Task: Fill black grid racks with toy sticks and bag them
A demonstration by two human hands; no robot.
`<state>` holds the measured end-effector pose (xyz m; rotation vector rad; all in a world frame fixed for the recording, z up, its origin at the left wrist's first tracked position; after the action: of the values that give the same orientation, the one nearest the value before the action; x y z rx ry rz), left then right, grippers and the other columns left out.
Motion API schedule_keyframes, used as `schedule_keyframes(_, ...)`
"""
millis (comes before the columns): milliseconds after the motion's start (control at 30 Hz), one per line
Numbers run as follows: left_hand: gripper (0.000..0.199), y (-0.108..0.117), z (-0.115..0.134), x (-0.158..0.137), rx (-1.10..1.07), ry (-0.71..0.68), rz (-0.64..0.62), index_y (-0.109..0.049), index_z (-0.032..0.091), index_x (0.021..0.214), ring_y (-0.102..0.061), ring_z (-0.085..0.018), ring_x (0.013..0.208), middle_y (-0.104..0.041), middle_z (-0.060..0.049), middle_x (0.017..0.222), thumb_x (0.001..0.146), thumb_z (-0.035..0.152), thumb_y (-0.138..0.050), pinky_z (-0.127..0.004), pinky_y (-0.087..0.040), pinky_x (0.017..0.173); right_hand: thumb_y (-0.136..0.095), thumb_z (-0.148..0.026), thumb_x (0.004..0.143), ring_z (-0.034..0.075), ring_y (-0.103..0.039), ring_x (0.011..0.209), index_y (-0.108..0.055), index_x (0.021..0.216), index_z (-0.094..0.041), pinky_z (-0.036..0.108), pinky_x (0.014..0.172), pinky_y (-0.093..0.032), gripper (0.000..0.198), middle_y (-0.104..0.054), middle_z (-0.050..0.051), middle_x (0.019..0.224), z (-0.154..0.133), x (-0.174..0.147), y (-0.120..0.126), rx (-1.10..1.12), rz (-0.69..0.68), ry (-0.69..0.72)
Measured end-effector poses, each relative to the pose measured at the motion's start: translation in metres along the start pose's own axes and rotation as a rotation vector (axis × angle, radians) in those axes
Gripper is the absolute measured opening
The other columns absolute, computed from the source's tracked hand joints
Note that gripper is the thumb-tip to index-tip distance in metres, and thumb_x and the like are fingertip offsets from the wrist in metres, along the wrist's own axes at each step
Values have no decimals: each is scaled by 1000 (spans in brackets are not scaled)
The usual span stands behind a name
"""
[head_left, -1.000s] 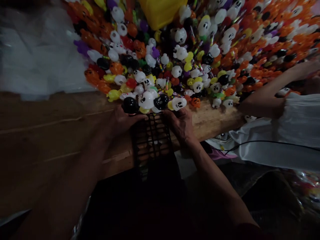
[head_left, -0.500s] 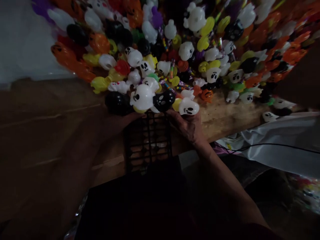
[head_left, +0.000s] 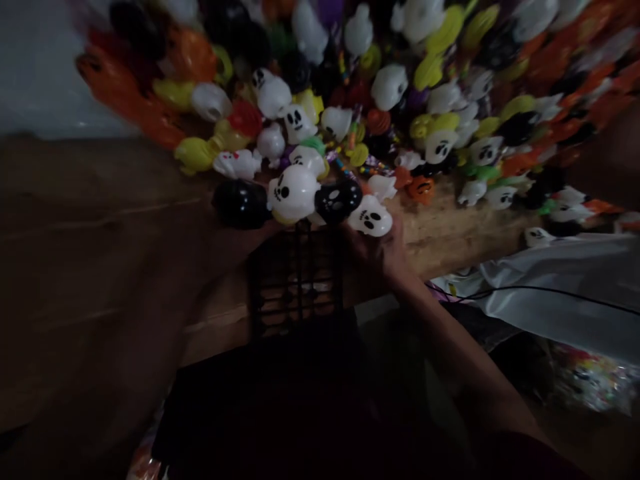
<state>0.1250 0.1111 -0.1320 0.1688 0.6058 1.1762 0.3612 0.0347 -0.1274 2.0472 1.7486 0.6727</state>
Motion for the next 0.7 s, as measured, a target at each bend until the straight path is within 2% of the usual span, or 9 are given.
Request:
schedule_keyframes(167, 53, 3, 6, 0, 49, -48, 8, -72, 20, 102, -70, -28, 100, -77, -3, 104, 67, 59, -81, -44, -57, 96, -67, -56, 90, 22, -65, 83, -65, 92, -23, 43, 83, -61, 34, -70, 7, 88, -20, 8, 7, -45, -30, 88)
schedule_keyframes(300, 47, 1, 5, 3, 46, -154, 1, -75, 22, 96, -70, -28, 97, -77, -3, 99, 69, 60, -76, -44, -57, 94, -66, -56, 90, 23, -68, 94, -67, 97, -21, 43, 94, -58, 36, -73, 9, 98, -20, 8, 2, -35, 37, 153)
schedule_keyframes(367, 41, -1, 5, 4, 29, -189, -1, -74, 22, 85, -70, -28, 91, -76, -4, 91, 68, 59, -75, -45, -58, 91, -65, -56, 91, 23, -67, 101, -67, 103, -19, 42, 97, -56, 39, -73, 11, 108, -18, 4, 1, -18, 62, 149)
schedule_keyframes(467, 39, -1, 7, 4, 28, -230, 26, -68, 22, 68, -69, -29, 84, -72, -6, 79, 67, 60, -74, -46, -58, 85, -67, -53, 91, 21, -67, 102, -63, 117, -18, 38, 92, -58, 44, -71, 11, 115, -20, -6, 6, 71, 95, 107)
schedule_keyframes(600, 41, 2, 9, 3, 40, -230, 54, -66, 23, 67, -69, -29, 81, -69, -6, 74, 63, 63, -74, -45, -58, 81, -73, -46, 89, 20, -68, 103, -49, 142, -24, 34, 83, -60, 62, -61, 13, 138, -37, -19, 23, 106, 133, 129)
schedule_keyframes(700, 40, 2, 6, 4, 53, -240, 66, -65, 23, 67, -70, -30, 86, -70, -6, 77, 60, 61, -77, -43, -58, 86, -64, -44, 96, 21, -68, 110, -56, 138, -25, 35, 87, -60, 47, -61, 12, 140, -51, -15, 31, 64, 93, 200)
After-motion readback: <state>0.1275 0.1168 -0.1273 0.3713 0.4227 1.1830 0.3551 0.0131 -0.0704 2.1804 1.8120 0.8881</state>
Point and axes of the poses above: each hand's wrist, its own x-axis towards the middle knuckle, its own y-axis out of the back of the hand, z = x × y, the point moved 3 cm from there along x, towards the middle knuckle
